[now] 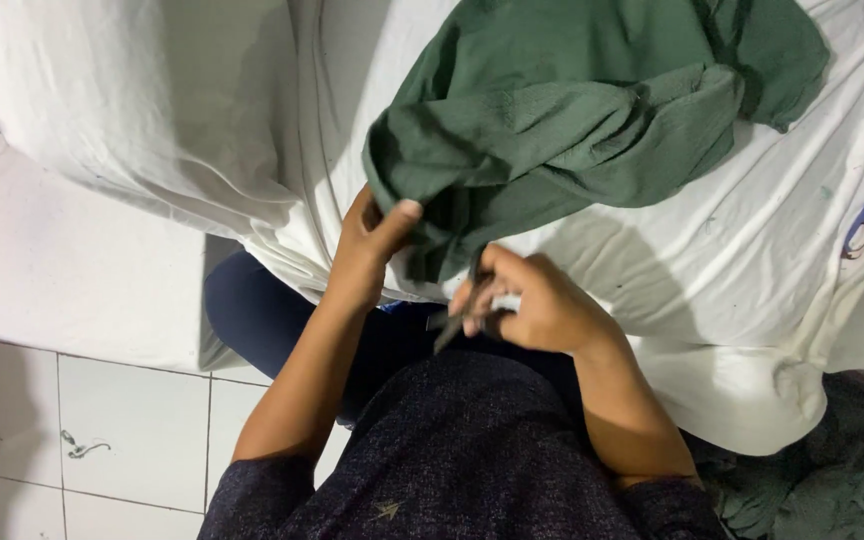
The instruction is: Trimming loose threads and excess fabric from a green garment using scissors
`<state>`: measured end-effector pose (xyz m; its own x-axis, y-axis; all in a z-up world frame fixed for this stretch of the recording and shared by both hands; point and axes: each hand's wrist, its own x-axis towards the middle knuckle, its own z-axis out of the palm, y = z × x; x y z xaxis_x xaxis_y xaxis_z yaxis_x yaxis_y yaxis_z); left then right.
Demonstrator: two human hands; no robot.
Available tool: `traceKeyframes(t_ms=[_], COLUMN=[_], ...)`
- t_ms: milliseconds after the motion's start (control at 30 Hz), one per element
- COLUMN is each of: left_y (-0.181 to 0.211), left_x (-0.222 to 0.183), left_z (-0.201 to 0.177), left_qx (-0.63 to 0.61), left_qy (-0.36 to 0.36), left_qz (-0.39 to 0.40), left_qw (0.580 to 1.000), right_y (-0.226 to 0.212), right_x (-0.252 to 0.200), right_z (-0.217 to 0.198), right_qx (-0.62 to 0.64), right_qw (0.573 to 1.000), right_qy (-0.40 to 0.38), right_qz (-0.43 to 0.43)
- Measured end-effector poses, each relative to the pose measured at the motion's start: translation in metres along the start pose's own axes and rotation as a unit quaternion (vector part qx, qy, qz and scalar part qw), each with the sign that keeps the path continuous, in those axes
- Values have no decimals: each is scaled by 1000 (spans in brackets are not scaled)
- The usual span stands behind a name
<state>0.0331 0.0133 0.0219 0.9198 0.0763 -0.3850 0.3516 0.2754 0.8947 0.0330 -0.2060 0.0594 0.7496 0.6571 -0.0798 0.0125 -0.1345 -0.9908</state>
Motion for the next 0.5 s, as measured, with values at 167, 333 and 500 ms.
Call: traceKeyframes(t_ms=[167, 333, 500], left_y=[-25, 3, 14], left_x=[9, 0, 2], left_z=[1, -6, -27], left_qx=[22, -31, -117], left_qy=[85, 90, 90], left_qz=[31, 1, 41], left_qw=[996, 995, 988], right_y=[7, 38, 14], right_x=[25, 49, 57], right_z=[-24, -67, -83], right_qx=[-64, -340, -288], right_qw=[947, 883, 864], right_qy=[307, 322, 413], right_qz=[-73, -2, -17])
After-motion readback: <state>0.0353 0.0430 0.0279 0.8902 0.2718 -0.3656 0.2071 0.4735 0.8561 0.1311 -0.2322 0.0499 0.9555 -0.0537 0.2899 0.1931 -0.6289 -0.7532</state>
